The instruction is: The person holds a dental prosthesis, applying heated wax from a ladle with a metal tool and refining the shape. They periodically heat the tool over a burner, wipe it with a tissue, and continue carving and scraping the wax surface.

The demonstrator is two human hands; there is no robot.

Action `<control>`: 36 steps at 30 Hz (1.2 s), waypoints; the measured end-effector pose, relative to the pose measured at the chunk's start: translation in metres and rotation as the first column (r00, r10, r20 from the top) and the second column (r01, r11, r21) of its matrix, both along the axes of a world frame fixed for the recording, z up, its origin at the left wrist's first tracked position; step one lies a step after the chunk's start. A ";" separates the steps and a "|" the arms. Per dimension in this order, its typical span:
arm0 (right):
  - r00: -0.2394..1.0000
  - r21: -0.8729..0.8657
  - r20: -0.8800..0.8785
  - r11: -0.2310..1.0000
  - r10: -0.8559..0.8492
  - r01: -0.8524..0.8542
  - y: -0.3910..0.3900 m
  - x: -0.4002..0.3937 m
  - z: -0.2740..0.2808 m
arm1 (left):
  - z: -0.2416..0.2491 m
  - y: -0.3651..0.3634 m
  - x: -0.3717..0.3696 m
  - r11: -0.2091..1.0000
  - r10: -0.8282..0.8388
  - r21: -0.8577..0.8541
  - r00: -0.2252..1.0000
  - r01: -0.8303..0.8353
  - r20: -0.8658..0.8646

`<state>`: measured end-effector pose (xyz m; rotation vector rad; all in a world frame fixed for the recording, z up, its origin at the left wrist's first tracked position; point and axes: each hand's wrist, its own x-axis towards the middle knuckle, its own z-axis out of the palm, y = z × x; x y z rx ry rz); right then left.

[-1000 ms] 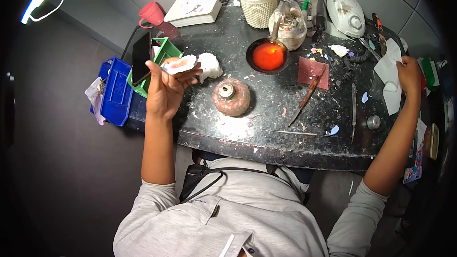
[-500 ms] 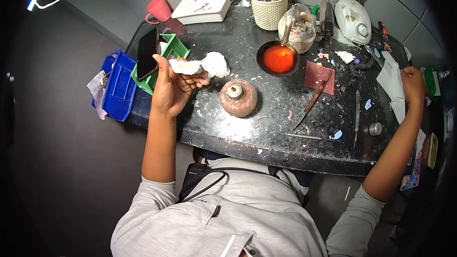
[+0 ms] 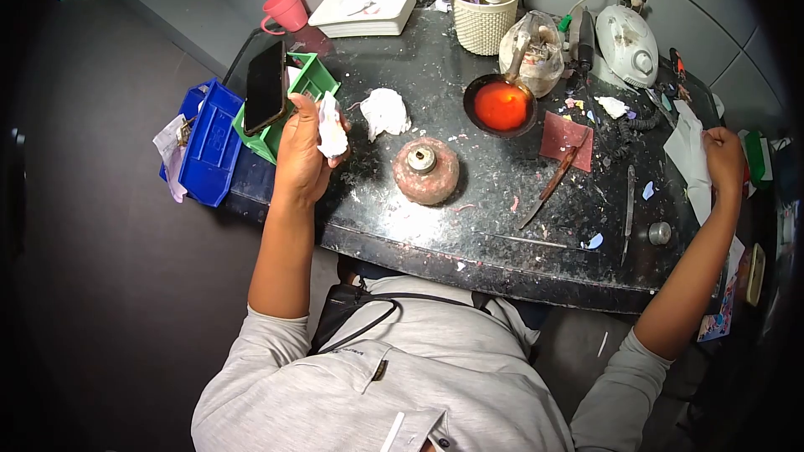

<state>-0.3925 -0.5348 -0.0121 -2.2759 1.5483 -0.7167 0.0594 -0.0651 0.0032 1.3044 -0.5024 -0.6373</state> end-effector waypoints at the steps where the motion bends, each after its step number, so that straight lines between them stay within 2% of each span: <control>1: 1.000 0.001 -0.013 1.000 0.004 -0.004 0.001 0.001 0.001 | -0.002 0.000 0.001 1.000 -0.004 0.018 0.998 0.003 0.063; 5: 1.000 -0.020 0.020 1.000 0.024 -0.024 -0.001 0.000 -0.001 | -0.001 0.002 -0.001 0.996 -0.012 0.086 0.973 -0.008 0.231; 8: 0.999 -0.013 -0.023 1.000 0.027 -0.028 0.007 0.005 0.005 | 0.000 0.001 -0.002 0.995 -0.017 0.101 0.969 -0.008 0.246; 20: 0.999 0.005 0.026 1.000 0.026 -0.026 0.015 0.010 0.011 | -0.006 0.002 0.003 0.998 -0.013 0.067 0.986 0.002 0.164; 22: 0.999 -0.047 0.037 0.999 0.016 -0.014 0.018 0.011 0.013 | -0.001 0.000 -0.001 0.996 0.042 0.076 0.991 -0.052 0.126; 24: 0.986 -0.146 0.132 0.986 0.102 -0.082 0.005 0.001 0.010 | 0.001 0.000 -0.003 0.994 0.044 0.089 0.990 -0.056 0.132; 26: 0.946 0.002 0.325 1.000 0.006 -0.007 0.037 0.018 0.041 | -0.002 0.001 0.001 0.999 -0.019 0.046 0.994 0.014 0.109; 27: 0.950 -0.007 0.312 1.000 -0.005 0.008 0.053 0.025 0.053 | -0.004 0.002 0.003 0.999 -0.033 0.029 0.996 0.031 0.085; 29: 0.835 -0.024 0.550 1.000 0.029 -0.018 0.083 0.040 0.074 | -0.002 0.001 0.001 1.000 -0.024 -0.014 0.999 0.025 0.036; 30: 0.840 -0.033 0.542 0.999 0.021 -0.003 0.105 0.049 0.084 | -0.001 0.001 0.001 0.999 -0.005 -0.033 1.000 0.006 0.023; 32: 0.826 -0.100 0.523 0.978 0.210 -0.185 0.162 0.061 0.097 | 0.003 0.004 0.002 0.999 0.002 -0.050 1.000 -0.003 -0.019; 34: 0.844 -0.068 0.436 0.946 0.314 -0.317 0.216 0.067 0.093 | -0.001 0.009 0.007 0.990 -0.059 -0.135 0.996 0.049 -0.065; 36: 0.893 0.128 0.300 0.914 0.335 -0.386 0.266 0.070 0.087 | 0.000 0.011 0.000 0.990 -0.073 -0.128 0.992 0.059 -0.101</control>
